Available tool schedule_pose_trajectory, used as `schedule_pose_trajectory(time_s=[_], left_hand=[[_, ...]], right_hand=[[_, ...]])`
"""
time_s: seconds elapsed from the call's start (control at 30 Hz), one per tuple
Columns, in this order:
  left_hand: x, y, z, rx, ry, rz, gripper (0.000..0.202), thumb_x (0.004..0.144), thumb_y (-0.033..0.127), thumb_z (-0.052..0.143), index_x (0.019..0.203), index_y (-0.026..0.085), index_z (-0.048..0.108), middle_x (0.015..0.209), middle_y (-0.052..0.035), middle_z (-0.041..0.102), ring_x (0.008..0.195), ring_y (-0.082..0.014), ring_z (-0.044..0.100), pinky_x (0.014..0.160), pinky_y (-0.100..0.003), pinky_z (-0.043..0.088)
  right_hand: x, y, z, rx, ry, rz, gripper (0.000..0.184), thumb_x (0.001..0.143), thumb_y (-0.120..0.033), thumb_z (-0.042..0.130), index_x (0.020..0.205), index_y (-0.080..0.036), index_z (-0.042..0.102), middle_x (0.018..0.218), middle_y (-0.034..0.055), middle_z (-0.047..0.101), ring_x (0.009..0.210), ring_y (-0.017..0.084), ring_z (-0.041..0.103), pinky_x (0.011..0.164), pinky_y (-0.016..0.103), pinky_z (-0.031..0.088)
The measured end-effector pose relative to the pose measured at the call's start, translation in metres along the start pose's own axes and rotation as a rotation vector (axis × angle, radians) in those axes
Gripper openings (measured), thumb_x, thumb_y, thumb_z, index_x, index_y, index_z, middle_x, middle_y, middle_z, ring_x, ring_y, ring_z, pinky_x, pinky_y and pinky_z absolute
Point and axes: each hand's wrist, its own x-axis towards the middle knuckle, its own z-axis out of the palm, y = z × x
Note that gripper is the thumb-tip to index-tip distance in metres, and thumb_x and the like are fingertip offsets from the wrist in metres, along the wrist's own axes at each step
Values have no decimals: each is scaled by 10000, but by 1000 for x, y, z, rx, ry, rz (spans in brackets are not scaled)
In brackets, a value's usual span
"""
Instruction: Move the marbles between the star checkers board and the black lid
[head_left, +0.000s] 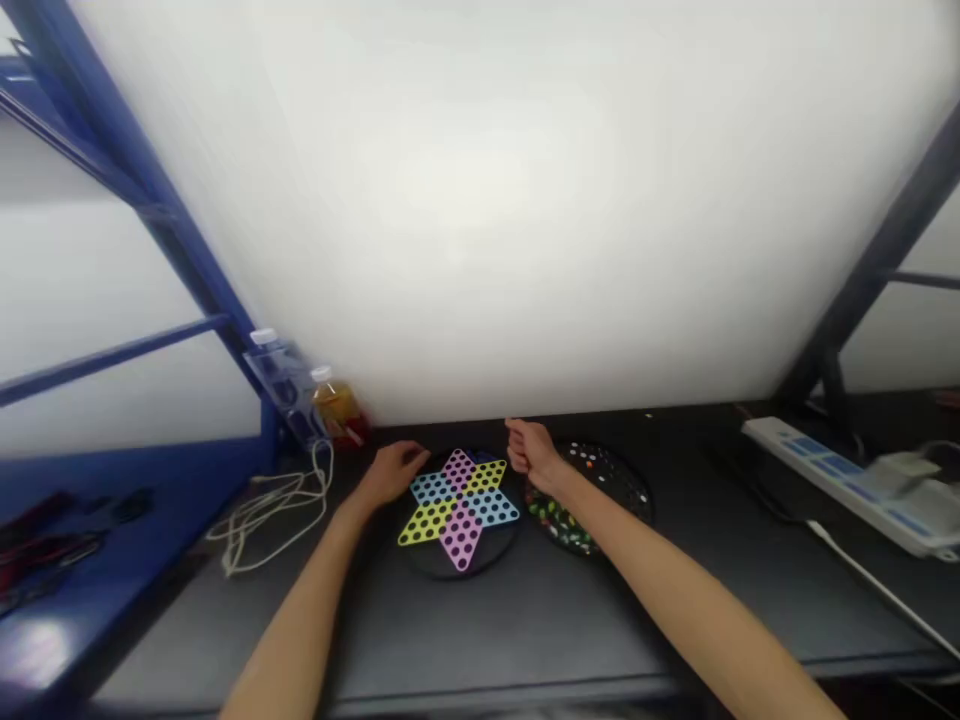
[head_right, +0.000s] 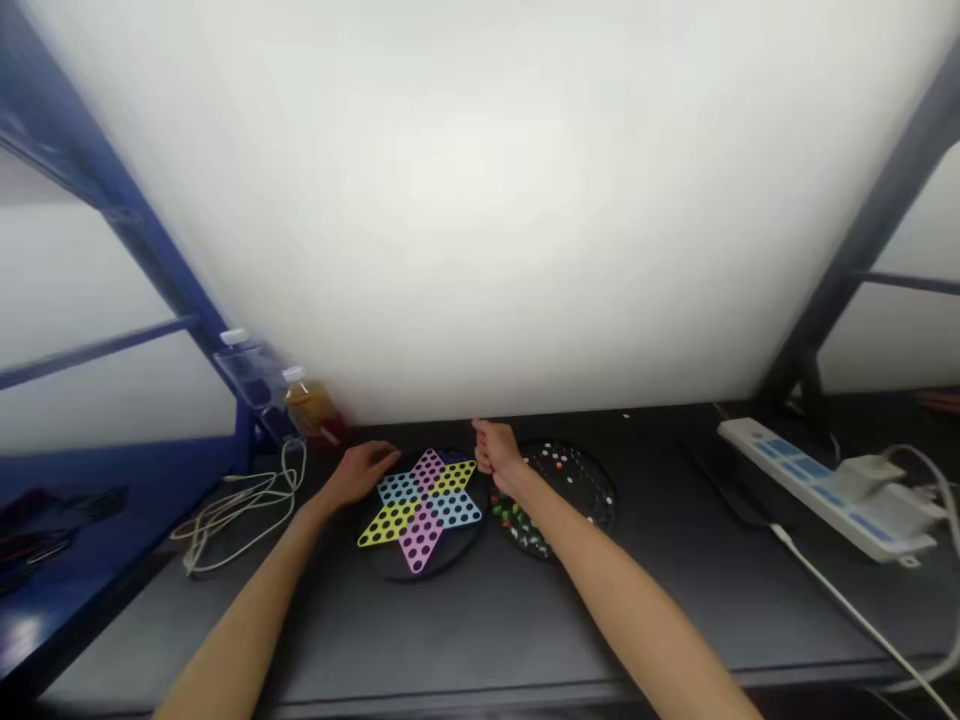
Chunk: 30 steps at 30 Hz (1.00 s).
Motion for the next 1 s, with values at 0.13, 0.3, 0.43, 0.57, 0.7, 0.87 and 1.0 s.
schedule_pose_trajectory(time_s=[0.13, 0.3, 0.43, 0.57, 0.7, 0.87, 1.0], left_hand=[[-1, -4, 1, -37, 3, -20, 371, 839, 478, 491, 913, 196, 721, 861, -51, 727, 768, -206, 647, 733, -302, 497], [1, -6, 3, -23, 0, -29, 324, 806, 436, 529, 887, 196, 732, 814, -37, 728, 726, -194, 643, 696, -286, 489], [1, -8, 4, -30, 2, -20, 306, 797, 409, 534, 894, 198, 733, 815, -38, 727, 727, -193, 644, 690, -281, 489], [0, -9, 4, -32, 3, -30, 309, 788, 399, 532, 899, 194, 734, 811, -39, 726, 734, -196, 647, 697, -280, 491], [0, -9, 4, -33, 6, -13, 308, 789, 390, 527, 903, 191, 732, 828, -43, 729, 742, -194, 650, 713, -281, 494], [0, -7, 3, -17, -3, -21, 312, 794, 396, 527, 900, 189, 734, 835, -46, 732, 748, -199, 653, 710, -283, 494], [0, -5, 1, -8, -7, -17, 322, 798, 404, 524, 911, 190, 736, 849, -45, 736, 760, -199, 655, 728, -281, 495]], right_hand=[[8, 11, 25, -59, 36, -34, 425, 786, -407, 580, 556, -240, 264, 391, -105, 215, 318, 55, 222, 331, 218, 148], [9, 19, 23, -155, 77, -61, 409, 787, -432, 575, 545, -234, 312, 375, -95, 246, 328, 60, 228, 342, 227, 165], [9, 24, 16, -205, 64, -83, 398, 765, -416, 608, 517, -215, 371, 387, -75, 321, 347, 68, 309, 379, 227, 236], [7, 28, 10, -390, 26, -146, 385, 771, -434, 606, 506, -195, 463, 392, -59, 392, 372, 80, 380, 429, 225, 307], [6, 27, 7, -431, -23, -153, 380, 781, -461, 594, 525, -191, 514, 407, -41, 450, 404, 98, 431, 454, 227, 347], [4, 23, 4, -399, -46, -133, 389, 784, -485, 594, 540, -189, 529, 436, -26, 484, 444, 112, 480, 482, 234, 379], [3, 21, -1, -434, -49, -154, 399, 784, -495, 601, 541, -183, 548, 447, -21, 504, 463, 115, 500, 510, 237, 403]])
